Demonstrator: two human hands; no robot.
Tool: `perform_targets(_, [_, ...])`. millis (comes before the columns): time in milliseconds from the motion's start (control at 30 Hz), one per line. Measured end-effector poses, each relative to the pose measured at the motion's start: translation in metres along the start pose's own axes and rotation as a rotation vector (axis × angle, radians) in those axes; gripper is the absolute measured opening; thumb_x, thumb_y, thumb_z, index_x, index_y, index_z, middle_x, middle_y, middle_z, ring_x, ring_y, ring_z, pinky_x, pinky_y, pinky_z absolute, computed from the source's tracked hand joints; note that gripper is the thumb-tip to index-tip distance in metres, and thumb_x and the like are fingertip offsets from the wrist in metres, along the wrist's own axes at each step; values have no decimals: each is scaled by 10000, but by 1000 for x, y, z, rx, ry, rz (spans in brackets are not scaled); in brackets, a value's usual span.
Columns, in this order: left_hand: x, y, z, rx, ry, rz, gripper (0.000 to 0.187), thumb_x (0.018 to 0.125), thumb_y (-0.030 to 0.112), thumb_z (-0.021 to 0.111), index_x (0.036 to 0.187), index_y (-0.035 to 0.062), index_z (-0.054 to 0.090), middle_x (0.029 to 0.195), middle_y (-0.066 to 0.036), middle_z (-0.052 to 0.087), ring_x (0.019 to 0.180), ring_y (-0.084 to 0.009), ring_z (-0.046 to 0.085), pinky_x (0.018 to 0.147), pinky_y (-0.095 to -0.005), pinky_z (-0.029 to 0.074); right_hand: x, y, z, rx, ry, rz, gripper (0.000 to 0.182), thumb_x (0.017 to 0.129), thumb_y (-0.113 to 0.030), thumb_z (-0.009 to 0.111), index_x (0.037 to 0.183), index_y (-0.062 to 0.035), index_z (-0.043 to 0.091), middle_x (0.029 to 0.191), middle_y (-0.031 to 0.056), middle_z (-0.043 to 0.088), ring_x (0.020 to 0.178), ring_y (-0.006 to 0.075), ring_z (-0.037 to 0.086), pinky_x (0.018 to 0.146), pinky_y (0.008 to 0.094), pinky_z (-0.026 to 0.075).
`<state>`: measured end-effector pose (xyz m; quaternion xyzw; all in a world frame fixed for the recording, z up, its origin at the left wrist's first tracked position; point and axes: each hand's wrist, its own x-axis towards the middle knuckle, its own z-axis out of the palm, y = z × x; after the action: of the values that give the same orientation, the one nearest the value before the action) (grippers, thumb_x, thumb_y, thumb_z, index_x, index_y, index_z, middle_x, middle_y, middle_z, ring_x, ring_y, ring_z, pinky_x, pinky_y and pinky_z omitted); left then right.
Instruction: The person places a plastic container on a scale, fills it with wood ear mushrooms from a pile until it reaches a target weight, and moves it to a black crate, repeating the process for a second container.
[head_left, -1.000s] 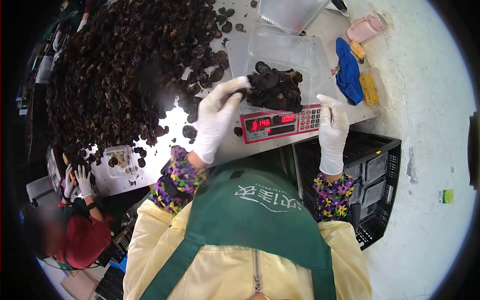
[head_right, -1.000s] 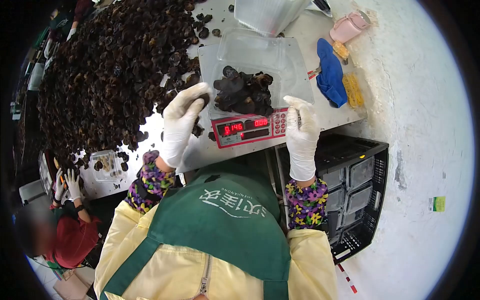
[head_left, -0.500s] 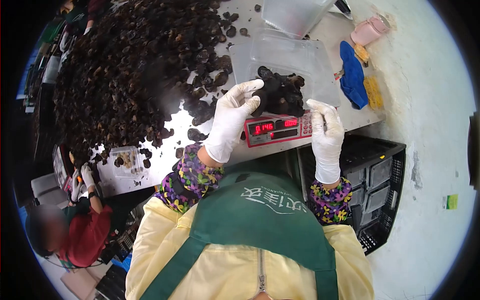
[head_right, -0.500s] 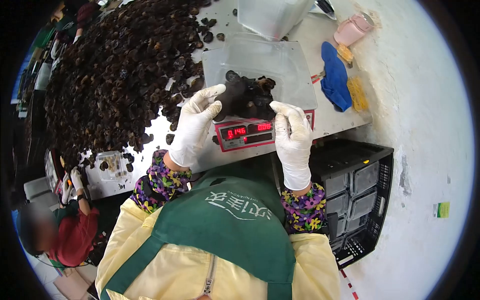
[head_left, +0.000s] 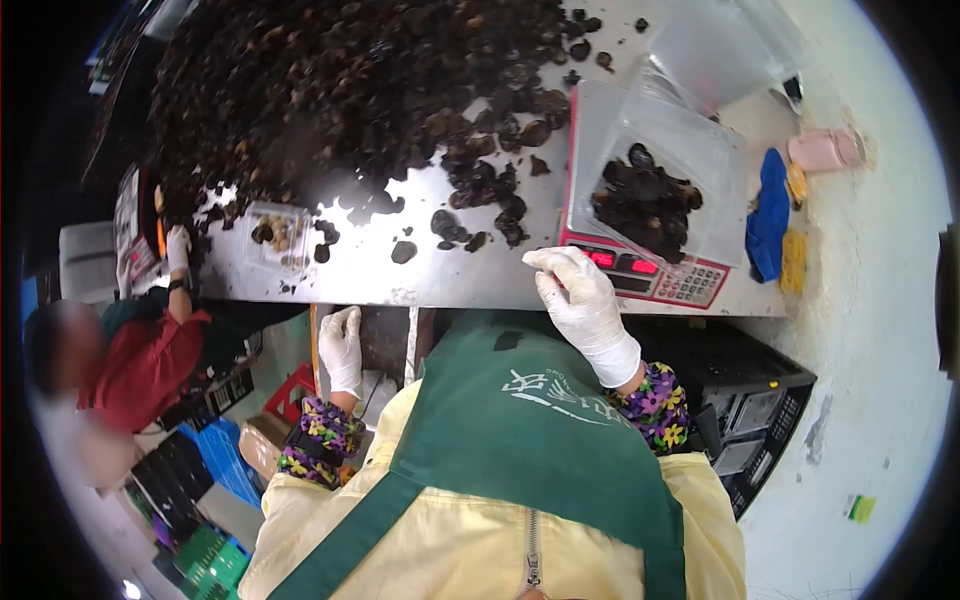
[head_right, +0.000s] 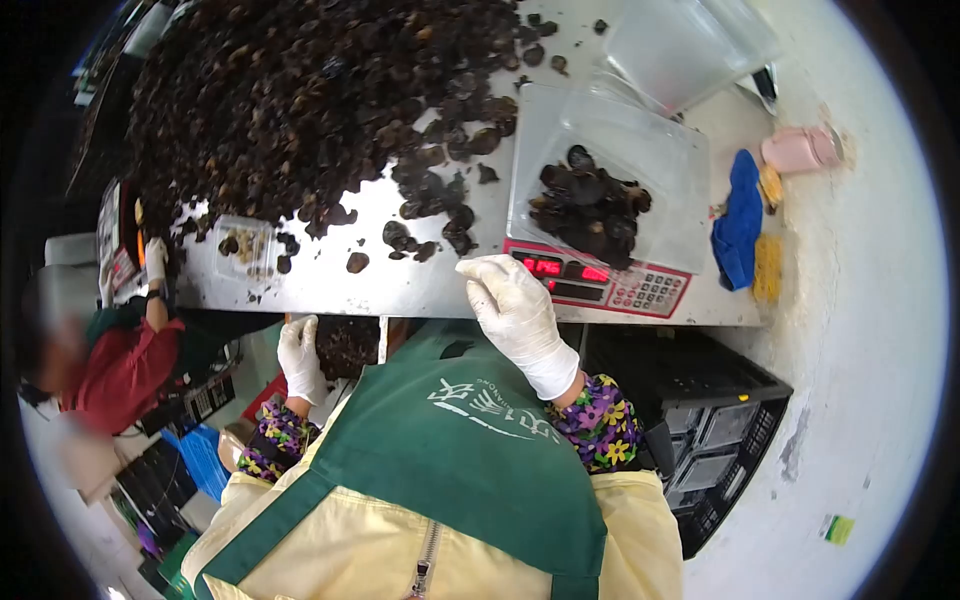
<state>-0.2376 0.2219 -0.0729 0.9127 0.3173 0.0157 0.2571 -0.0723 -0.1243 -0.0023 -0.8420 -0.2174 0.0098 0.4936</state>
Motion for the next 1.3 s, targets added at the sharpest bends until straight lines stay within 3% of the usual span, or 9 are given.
perform_targets(100, [-9,-19,5,300,245,93,274,959,252,651,1157,67,692,1154,-161,656,1093,-339,590,956,-420,460,5,4,20,-45,-55,-32,193,862,-45,666,1052,-69,694,998,98,680,911,277,664,809,361,536])
perform_targets(300, [23,70,11,-99,195,390,208,905,36,648,1105,59,698,1097,-116,671,1063,-290,606,955,-392,458,28,-8,-38,-439,243,-172,227,808,-77,723,1019,-156,691,849,51,606,754,258,601,639,382,496])
perform_targets(433, [41,173,32,-530,21,494,159,869,73,697,1025,72,727,1020,-100,692,1016,-259,619,917,-366,474,49,12,-74,-889,232,-66,232,789,-162,750,1014,-195,708,1033,30,647,1012,262,581,832,413,485])
perform_targets(767, [40,329,60,-504,-139,861,227,839,202,755,1039,96,738,927,-50,710,892,-244,602,852,-346,454,45,33,-86,-471,512,-8,91,818,-121,741,882,-94,683,1059,76,665,1035,284,577,927,420,433])
perform_targets(900, [30,349,76,-564,-268,846,268,877,204,750,1083,36,721,900,-60,724,798,-177,624,787,-317,488,44,20,-84,-340,520,-9,84,830,-101,734,876,-75,668,1038,91,672,1013,285,581,930,408,426])
perform_targets(967, [29,349,83,-780,-522,527,219,899,147,732,1074,16,714,860,-28,701,742,-87,584,710,-253,481,41,17,-84,-248,514,5,88,840,-102,729,882,-66,661,1028,93,671,1022,282,581,937,401,424])
perform_targets(1000, [31,349,80,-784,-541,575,177,914,101,710,1059,0,711,857,0,678,745,-38,546,682,-209,462,40,16,-83,-151,501,37,92,844,-104,729,881,-62,656,1030,94,671,1023,279,582,941,399,421])
perform_targets(1200, [27,333,58,-960,-638,419,172,904,159,716,944,-5,689,745,0,614,698,-71,520,657,-250,452,30,1,-81,1,487,78,235,938,-188,676,1109,-31,641,1099,109,667,1087,286,588,995,380,431])
perform_targets(1300, [30,293,38,-891,-576,331,150,918,141,698,954,-2,675,805,-3,653,740,-69,549,685,-237,464,25,-4,-81,-10,504,23,159,933,-55,630,1086,-19,655,1096,105,664,1017,254,620,922,348,475])
